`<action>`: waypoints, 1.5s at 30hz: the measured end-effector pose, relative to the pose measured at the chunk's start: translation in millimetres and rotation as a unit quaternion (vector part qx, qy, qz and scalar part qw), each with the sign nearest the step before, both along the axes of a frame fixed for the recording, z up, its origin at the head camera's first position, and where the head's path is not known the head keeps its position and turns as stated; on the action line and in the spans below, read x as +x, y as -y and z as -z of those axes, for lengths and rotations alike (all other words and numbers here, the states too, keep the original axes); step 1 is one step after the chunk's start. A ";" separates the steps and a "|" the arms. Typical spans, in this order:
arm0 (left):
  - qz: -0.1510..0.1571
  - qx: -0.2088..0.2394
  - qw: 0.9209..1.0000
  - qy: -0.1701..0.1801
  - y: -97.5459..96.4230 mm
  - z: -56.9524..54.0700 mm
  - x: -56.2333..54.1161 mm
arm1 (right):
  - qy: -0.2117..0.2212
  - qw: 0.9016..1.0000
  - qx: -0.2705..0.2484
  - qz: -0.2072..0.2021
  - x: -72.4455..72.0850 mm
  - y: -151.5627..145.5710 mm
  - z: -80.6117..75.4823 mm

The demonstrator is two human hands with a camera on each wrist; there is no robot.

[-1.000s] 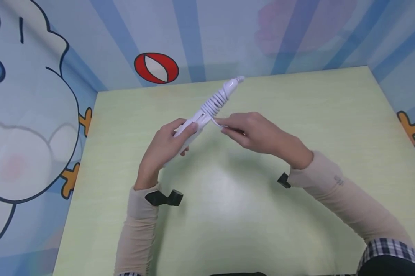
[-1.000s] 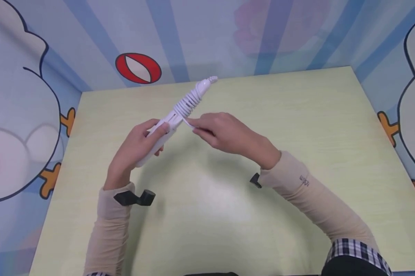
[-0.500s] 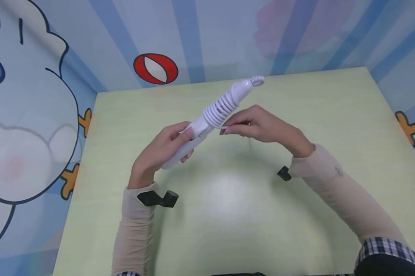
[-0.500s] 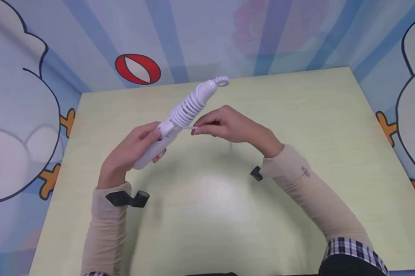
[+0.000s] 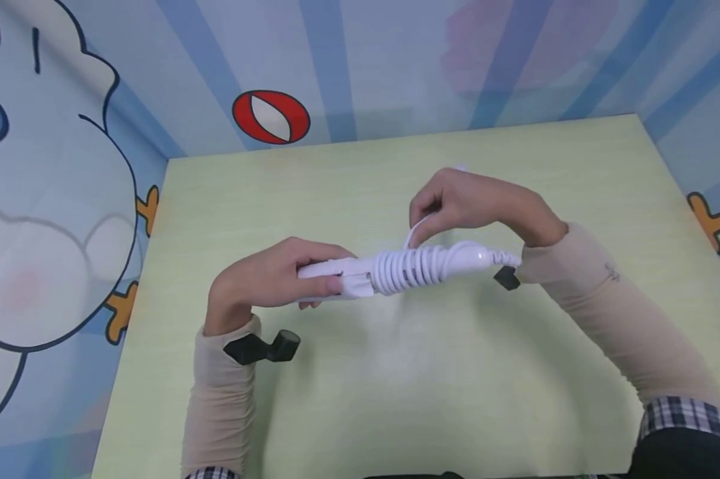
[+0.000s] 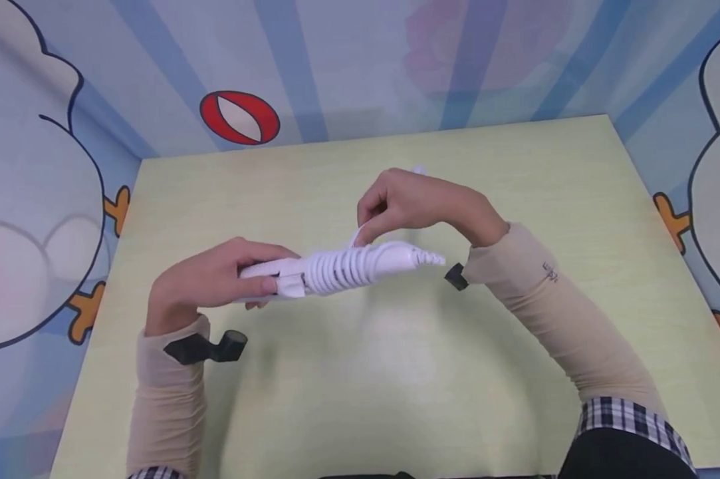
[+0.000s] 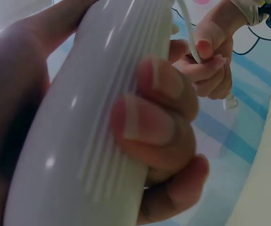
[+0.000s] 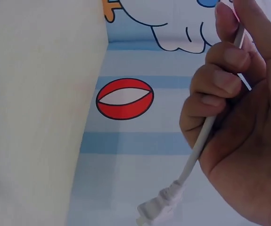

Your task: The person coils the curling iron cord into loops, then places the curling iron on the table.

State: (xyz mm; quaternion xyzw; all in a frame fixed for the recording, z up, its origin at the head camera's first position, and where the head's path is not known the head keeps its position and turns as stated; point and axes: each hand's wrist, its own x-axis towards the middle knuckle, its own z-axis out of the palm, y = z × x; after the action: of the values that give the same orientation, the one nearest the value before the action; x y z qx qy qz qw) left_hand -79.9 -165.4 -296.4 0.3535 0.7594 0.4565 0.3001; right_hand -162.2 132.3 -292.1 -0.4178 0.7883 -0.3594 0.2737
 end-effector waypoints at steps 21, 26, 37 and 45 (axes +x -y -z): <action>-0.166 -0.283 0.937 -0.118 -32.2 3.8 9.4 | -0.277 0.947 0.150 0.060 13.7 24.9 -30.5; -0.233 -0.305 0.913 -0.140 -38.0 16.6 -0.3 | -0.256 0.955 0.130 0.070 23.6 33.8 -23.7; -0.310 -0.190 0.929 -0.071 -21.9 40.9 -23.4 | -0.203 0.976 0.037 0.075 26.7 30.2 -7.9; -0.300 -0.105 0.948 0.012 -11.2 47.9 -27.4 | -0.215 0.972 -0.014 0.089 29.4 27.6 -0.4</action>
State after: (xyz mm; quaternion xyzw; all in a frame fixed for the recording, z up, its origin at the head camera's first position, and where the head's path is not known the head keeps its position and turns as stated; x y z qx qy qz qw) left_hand -107.2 -154.3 -344.3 0.0704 0.8704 0.4471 0.1939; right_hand -132.9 104.7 -291.8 -0.4170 0.8576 -0.2953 0.0588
